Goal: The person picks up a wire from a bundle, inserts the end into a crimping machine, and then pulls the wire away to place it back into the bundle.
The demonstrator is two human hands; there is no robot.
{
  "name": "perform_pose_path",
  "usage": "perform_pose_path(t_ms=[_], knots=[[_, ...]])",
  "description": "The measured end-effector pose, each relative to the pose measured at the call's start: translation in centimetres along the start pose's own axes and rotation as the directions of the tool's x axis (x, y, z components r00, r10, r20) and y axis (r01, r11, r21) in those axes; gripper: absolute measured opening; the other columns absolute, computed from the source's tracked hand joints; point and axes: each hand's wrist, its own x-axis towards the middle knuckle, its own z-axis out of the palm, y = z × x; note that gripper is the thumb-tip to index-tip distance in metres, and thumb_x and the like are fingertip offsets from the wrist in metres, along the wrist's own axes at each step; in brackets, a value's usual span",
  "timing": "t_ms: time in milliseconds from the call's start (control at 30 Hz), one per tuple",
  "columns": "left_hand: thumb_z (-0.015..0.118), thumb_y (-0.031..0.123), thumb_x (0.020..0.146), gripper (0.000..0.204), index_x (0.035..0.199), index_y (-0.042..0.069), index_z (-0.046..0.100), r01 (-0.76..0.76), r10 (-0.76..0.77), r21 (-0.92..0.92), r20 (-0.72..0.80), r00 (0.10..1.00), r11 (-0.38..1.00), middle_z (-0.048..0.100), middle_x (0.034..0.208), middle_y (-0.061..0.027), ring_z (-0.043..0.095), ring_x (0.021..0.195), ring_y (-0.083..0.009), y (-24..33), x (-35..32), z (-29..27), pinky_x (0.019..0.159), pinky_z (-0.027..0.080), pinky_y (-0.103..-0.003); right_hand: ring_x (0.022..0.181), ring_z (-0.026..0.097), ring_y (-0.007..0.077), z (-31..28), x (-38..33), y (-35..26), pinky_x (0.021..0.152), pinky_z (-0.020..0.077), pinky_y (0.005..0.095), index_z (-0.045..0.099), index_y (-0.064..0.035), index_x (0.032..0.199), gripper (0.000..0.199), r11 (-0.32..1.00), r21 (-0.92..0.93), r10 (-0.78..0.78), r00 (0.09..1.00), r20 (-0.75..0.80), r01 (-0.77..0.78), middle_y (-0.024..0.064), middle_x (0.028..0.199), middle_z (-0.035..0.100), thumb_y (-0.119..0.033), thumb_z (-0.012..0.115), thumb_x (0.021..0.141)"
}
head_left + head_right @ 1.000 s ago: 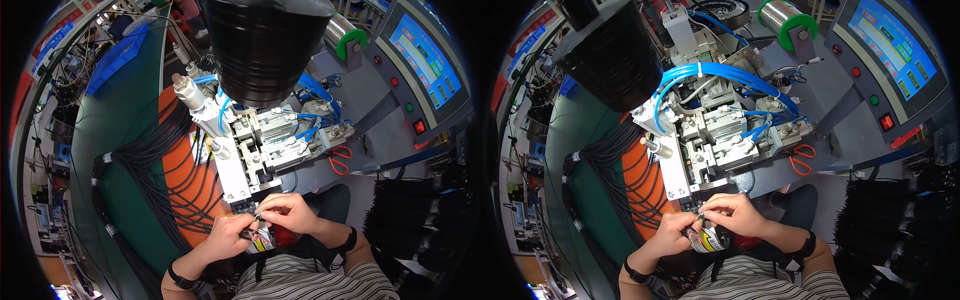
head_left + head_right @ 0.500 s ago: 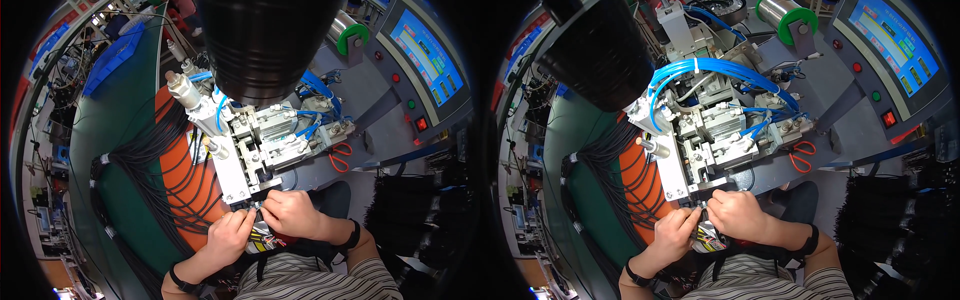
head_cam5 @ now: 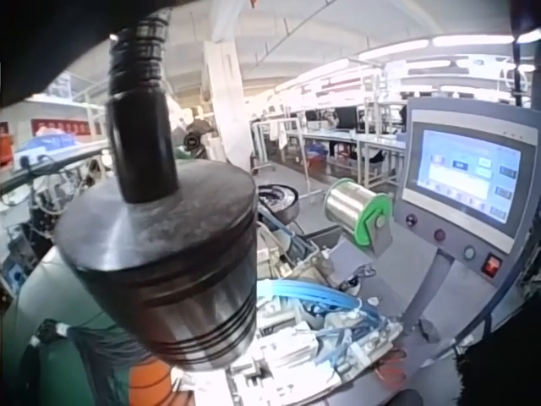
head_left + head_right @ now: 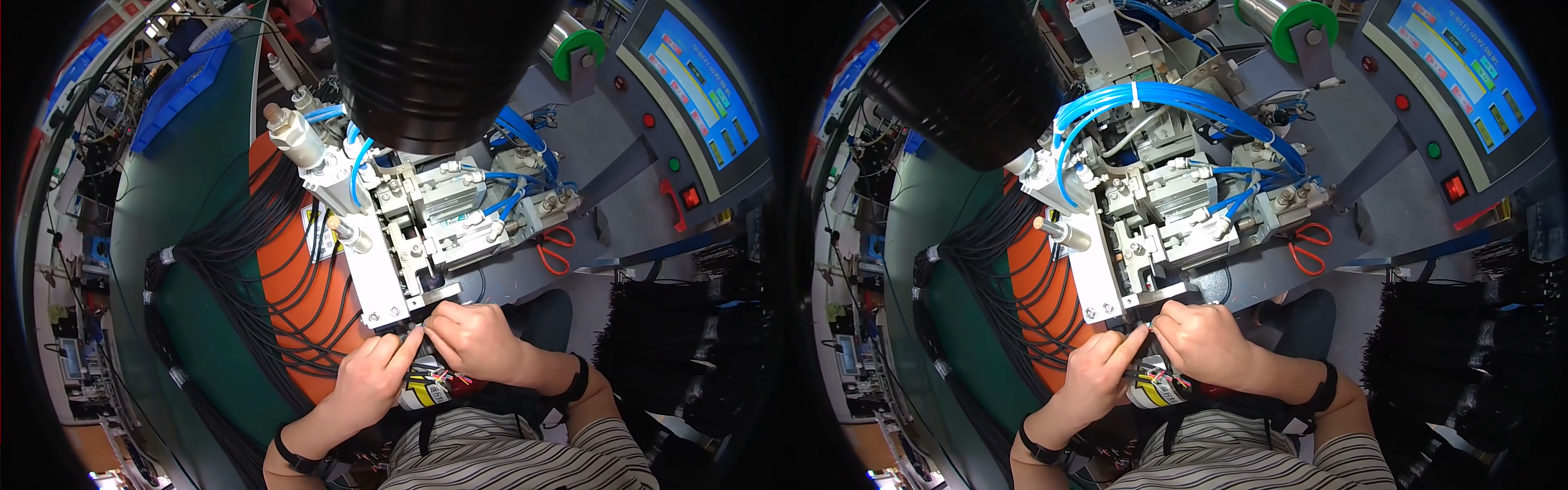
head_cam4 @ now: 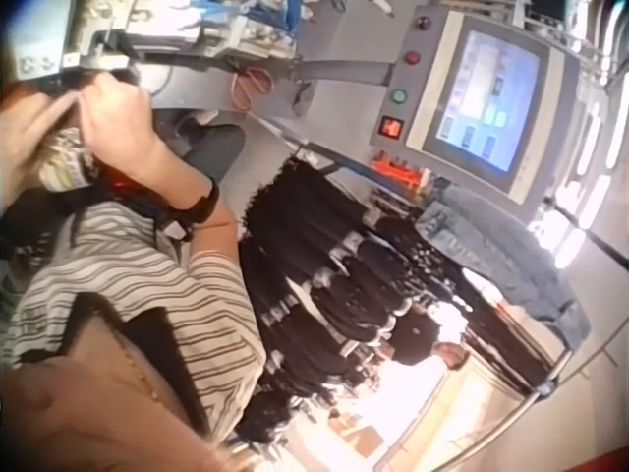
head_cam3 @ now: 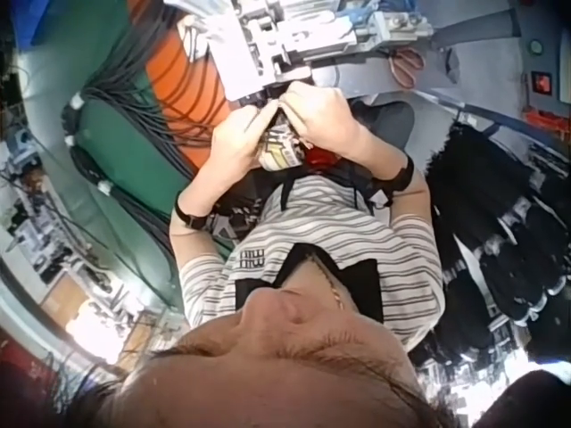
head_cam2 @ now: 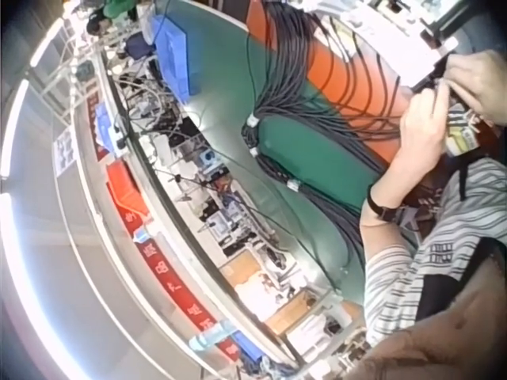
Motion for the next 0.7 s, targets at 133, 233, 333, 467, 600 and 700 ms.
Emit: perform_pose_path(t_ms=[133, 233, 333, 467, 600, 700], knots=[[0.061, 0.007, 0.073, 0.051, 0.122, -0.004, 0.061, -0.078, 0.077, 0.015, 0.055, 0.996, 0.997, 0.048, 0.081, -0.0056, 0.052, 0.072, -0.0193, -0.1, 0.2, -0.4, 0.059, 0.048, -0.029, 0.057, 0.062, 0.0234, 0.1, -0.1, 0.0, 0.050, 0.0491, 0.0345, 0.064, -0.0028, 0.080, 0.007, 0.999, -0.037, -0.019, 1.000, 0.024, 0.020, 0.0070, 0.075, 0.058, -0.008, 0.067, 0.079], [0.060, 0.009, 0.074, 0.050, 0.123, -0.004, 0.061, -0.111, 0.105, 0.066, 0.096, 0.990, 0.992, 0.048, 0.081, -0.0053, 0.051, 0.071, -0.0185, 0.0, 0.2, -0.5, 0.058, 0.047, -0.028, 0.057, 0.061, 0.0219, -0.1, 0.0, -0.6, 0.051, 0.0493, 0.0334, 0.064, -0.0031, 0.080, 0.006, 0.985, -0.164, -0.029, 0.995, 0.096, 0.045, 0.0068, 0.073, 0.055, -0.007, 0.067, 0.076], [0.059, 0.010, 0.075, 0.049, 0.123, -0.004, 0.061, -0.110, 0.098, 0.122, 0.098, 0.990, 0.987, 0.048, 0.082, -0.0051, 0.051, 0.072, -0.0178, 0.1, 0.1, -0.3, 0.058, 0.048, -0.028, 0.056, 0.061, 0.0212, -0.8, 0.6, -0.9, 0.051, 0.0496, 0.0328, 0.063, -0.0037, 0.079, 0.006, 0.978, -0.204, -0.007, 0.983, 0.183, 0.045, 0.0064, 0.071, 0.054, -0.007, 0.067, 0.076], [0.059, 0.010, 0.075, 0.050, 0.123, -0.005, 0.060, -0.106, 0.097, 0.112, 0.081, 0.992, 0.988, 0.048, 0.083, -0.0053, 0.051, 0.072, -0.0179, 0.0, 0.0, -0.2, 0.058, 0.048, -0.028, 0.056, 0.061, 0.0210, -0.4, 0.3, -0.5, 0.050, 0.0494, 0.0329, 0.063, -0.0038, 0.078, 0.006, 0.978, -0.201, -0.026, 0.985, 0.170, 0.061, 0.0062, 0.071, 0.054, -0.008, 0.067, 0.076], [0.059, 0.009, 0.075, 0.049, 0.122, -0.005, 0.061, -0.111, 0.099, 0.110, 0.115, 0.988, 0.988, 0.049, 0.083, -0.0053, 0.051, 0.072, -0.0177, 0.2, 0.3, -0.6, 0.058, 0.048, -0.028, 0.054, 0.061, 0.0221, 0.0, 0.1, -0.2, 0.048, 0.0486, 0.0341, 0.062, -0.0042, 0.075, 0.008, 0.990, -0.136, -0.036, 0.995, 0.088, 0.047, 0.0064, 0.071, 0.054, -0.009, 0.067, 0.076], [0.059, 0.008, 0.075, 0.049, 0.122, -0.005, 0.061, -0.108, 0.088, 0.141, 0.143, 0.986, 0.984, 0.049, 0.084, -0.0054, 0.051, 0.072, -0.0176, 0.6, 0.5, -0.8, 0.058, 0.049, -0.027, 0.053, 0.061, 0.0232, -0.3, 0.4, -0.3, 0.046, 0.0480, 0.0351, 0.062, -0.0043, 0.074, 0.009, 0.992, -0.121, -0.014, 0.995, 0.102, 0.026, 0.0066, 0.071, 0.056, -0.010, 0.068, 0.077]])
